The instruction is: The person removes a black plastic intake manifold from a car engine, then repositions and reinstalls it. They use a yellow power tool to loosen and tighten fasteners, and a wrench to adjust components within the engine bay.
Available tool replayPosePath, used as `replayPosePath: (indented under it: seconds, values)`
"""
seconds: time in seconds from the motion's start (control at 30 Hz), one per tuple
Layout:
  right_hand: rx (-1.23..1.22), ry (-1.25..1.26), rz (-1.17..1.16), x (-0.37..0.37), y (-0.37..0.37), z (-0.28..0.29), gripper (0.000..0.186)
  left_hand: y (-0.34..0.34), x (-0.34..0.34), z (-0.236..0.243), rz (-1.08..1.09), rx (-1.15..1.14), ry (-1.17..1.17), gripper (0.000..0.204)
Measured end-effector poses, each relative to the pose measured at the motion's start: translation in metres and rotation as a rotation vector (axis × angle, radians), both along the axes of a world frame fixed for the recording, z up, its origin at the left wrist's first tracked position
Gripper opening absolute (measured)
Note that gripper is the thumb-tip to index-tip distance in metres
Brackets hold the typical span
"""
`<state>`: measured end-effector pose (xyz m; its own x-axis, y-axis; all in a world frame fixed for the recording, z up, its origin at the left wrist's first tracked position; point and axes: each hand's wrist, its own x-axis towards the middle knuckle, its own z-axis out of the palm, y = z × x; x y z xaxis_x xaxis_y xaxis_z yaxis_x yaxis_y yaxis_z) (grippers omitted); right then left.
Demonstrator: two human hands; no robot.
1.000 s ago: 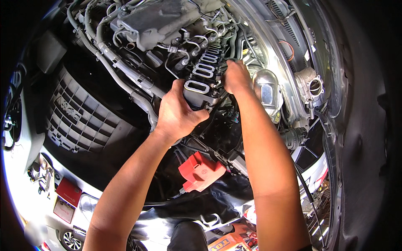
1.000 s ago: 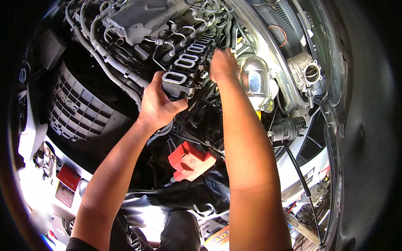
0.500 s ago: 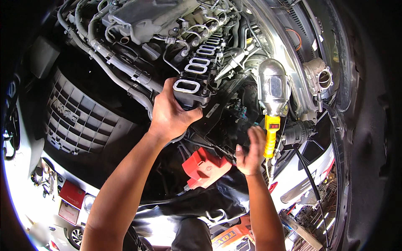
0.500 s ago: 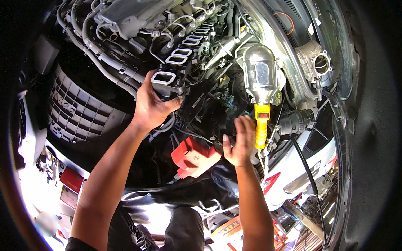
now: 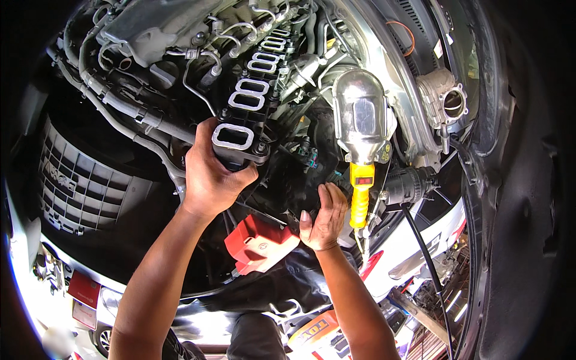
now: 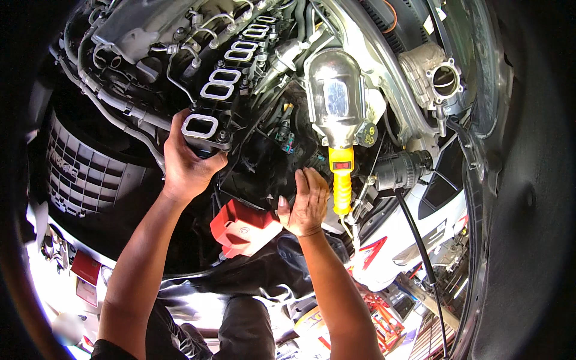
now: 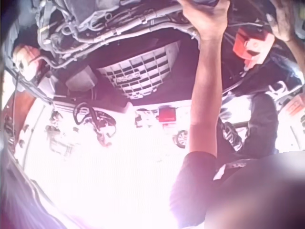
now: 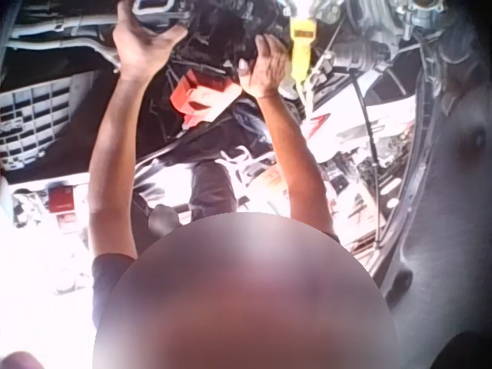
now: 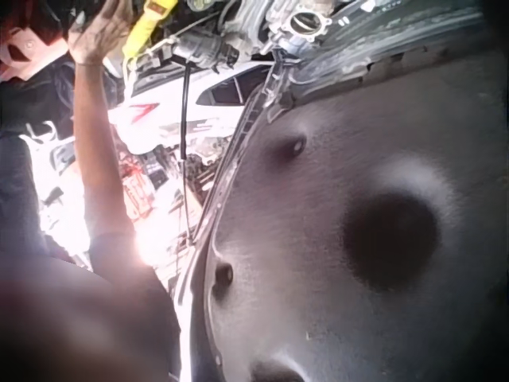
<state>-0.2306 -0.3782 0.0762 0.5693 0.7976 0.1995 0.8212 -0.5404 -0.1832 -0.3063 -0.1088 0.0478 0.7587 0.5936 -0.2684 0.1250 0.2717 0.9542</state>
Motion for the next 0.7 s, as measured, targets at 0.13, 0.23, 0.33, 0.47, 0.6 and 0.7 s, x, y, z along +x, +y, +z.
replayPosePath:
  seconds: [0.13,0.23,0.33,0.47,0.6,0.7]
  values:
    - [-0.007,0.015,-0.002,0.0,0.001,0.001,0.059,-0.001,0.01,-0.006,0.016,-0.03,0.027,0.075]
    - [-0.015,0.015,-0.005,0.0,-0.001,0.0,0.058,-0.002,0.017,-0.014,0.006,-0.027,0.021,0.073]
    - [-0.019,0.0,-0.003,0.0,-0.001,-0.001,0.058,-0.002,0.022,-0.021,0.033,-0.025,-0.003,0.071]
    - [-0.004,-0.008,-0.01,0.0,-0.001,-0.003,0.059,-0.004,0.027,-0.026,0.034,0.047,0.006,0.075]
    - [-0.006,-0.001,-0.011,-0.001,-0.002,-0.003,0.059,-0.007,0.031,-0.025,0.041,-0.01,0.026,0.071]
    - [-0.009,0.012,-0.015,0.0,-0.002,-0.002,0.059,-0.007,0.032,-0.023,0.041,-0.05,0.048,0.068]
